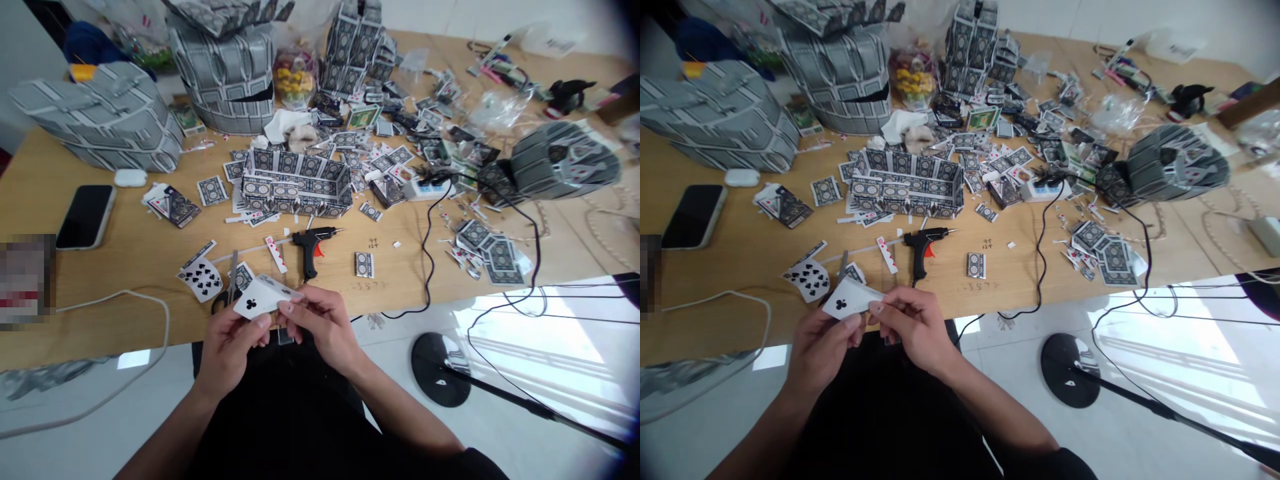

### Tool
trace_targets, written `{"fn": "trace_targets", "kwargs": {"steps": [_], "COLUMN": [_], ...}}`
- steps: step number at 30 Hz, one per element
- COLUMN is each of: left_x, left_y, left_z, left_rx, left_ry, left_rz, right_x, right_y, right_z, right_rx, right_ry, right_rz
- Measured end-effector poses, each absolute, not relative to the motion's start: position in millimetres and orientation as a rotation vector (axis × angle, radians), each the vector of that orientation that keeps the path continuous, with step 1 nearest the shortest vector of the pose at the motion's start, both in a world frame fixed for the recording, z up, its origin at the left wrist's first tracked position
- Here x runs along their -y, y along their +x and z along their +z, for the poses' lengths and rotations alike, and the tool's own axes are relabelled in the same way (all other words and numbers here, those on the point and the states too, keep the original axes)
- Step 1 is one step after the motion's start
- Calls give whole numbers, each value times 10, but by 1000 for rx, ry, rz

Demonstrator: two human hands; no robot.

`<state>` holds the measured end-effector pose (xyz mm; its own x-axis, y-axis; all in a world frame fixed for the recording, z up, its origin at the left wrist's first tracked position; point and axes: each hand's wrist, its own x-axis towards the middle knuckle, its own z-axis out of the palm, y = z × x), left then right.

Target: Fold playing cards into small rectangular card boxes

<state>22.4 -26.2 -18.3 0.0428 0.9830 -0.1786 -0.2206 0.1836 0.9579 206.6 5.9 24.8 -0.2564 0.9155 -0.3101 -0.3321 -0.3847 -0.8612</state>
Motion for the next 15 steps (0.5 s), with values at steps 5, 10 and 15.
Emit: {"fn": "trace_targets", "kwargs": {"steps": [5,10,15], "left_x": [225,184,192], "left_y": [208,211,230], "left_z": [-179,-153,-135], "left_rx": [-1094,-1017,-961], "left_ry": [904,923,900], "left_rz": [1103,1042,1017], "right_x": [-54,-49,-52], "right_y": [2094,2103,2102], "right_z": [236,220,215], "right_rx": [935,1054,1167], "right_ry": [-1093,-1029,-987], "right_rz": [1781,1788,1751]}}
